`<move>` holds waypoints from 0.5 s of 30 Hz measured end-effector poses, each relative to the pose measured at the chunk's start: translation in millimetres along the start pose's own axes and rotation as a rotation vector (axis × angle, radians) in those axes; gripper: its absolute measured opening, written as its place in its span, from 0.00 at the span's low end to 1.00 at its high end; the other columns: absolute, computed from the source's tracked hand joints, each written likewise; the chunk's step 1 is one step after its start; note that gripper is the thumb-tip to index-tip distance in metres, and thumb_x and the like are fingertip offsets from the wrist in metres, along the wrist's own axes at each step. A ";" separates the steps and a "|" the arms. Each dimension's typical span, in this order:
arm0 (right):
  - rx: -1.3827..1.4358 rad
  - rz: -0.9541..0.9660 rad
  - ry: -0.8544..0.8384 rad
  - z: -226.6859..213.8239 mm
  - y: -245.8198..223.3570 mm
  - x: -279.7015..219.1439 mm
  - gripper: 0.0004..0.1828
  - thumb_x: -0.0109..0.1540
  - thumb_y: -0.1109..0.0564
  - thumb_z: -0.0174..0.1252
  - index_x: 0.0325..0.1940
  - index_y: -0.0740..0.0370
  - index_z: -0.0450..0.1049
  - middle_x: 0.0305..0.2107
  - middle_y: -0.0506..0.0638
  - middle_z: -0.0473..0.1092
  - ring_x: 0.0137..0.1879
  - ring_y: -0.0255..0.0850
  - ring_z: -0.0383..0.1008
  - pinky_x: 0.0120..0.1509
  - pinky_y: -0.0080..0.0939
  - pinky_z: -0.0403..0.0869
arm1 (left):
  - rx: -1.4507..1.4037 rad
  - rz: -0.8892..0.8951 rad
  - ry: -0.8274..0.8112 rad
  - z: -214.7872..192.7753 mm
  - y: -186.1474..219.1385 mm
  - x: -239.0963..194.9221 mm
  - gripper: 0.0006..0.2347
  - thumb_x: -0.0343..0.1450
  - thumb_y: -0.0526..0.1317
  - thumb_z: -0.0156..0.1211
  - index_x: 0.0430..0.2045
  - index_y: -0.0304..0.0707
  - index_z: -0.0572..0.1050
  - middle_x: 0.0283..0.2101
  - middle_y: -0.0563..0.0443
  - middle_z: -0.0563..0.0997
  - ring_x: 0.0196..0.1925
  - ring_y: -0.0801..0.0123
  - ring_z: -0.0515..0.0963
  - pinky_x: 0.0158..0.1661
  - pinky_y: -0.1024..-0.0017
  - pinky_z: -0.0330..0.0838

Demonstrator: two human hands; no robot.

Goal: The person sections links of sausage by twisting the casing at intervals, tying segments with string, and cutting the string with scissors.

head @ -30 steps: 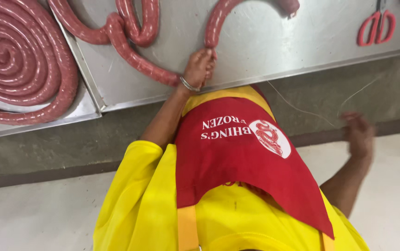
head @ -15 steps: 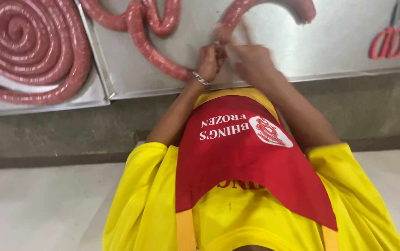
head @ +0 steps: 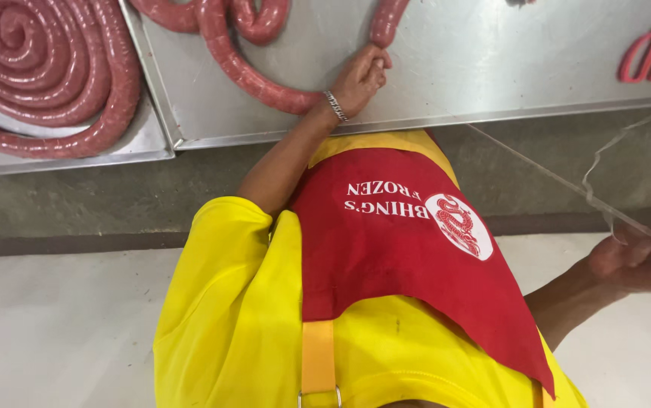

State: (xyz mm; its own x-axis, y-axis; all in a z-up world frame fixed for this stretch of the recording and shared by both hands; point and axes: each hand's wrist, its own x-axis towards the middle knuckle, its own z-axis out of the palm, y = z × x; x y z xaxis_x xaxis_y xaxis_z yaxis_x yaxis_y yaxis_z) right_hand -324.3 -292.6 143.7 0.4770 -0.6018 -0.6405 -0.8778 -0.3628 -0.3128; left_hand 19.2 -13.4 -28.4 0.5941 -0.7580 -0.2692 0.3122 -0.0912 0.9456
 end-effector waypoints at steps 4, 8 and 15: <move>0.022 0.117 -0.583 15.6 37.0 -32.5 0.12 0.64 0.53 0.56 0.49 0.60 0.75 0.38 0.41 0.74 0.39 0.33 0.74 0.42 0.36 0.73 | -0.161 -0.052 -0.105 -8.9 9.4 -0.8 0.04 0.83 0.35 0.39 0.44 0.38 0.64 0.29 0.58 0.63 0.28 0.79 0.62 0.29 0.78 0.62; 0.224 0.180 -0.458 1.3 93.4 -64.2 0.12 0.66 0.53 0.56 0.47 0.61 0.76 0.34 0.41 0.74 0.37 0.33 0.71 0.40 0.37 0.70 | -0.205 -0.102 -0.088 -15.3 13.5 -6.0 0.02 0.80 0.33 0.41 0.43 0.40 0.62 0.28 0.58 0.64 0.26 0.80 0.62 0.27 0.79 0.61; 0.100 0.464 0.037 9.9 159.5 -14.6 0.17 0.64 0.55 0.55 0.53 0.61 0.81 0.38 0.52 0.74 0.38 0.43 0.66 0.38 0.49 0.66 | -0.291 -0.180 0.020 -2.0 33.9 -18.0 0.02 0.80 0.34 0.43 0.42 0.40 0.66 0.26 0.60 0.63 0.24 0.81 0.61 0.24 0.81 0.57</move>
State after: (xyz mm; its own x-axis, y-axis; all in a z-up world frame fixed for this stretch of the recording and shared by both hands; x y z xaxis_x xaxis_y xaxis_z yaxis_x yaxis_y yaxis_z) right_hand -471.7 -334.7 96.2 0.0328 -0.7100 -0.7034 -0.9976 0.0196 -0.0664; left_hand 20.5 -1.6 8.1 0.5236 -0.7337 -0.4330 0.6098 -0.0322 0.7919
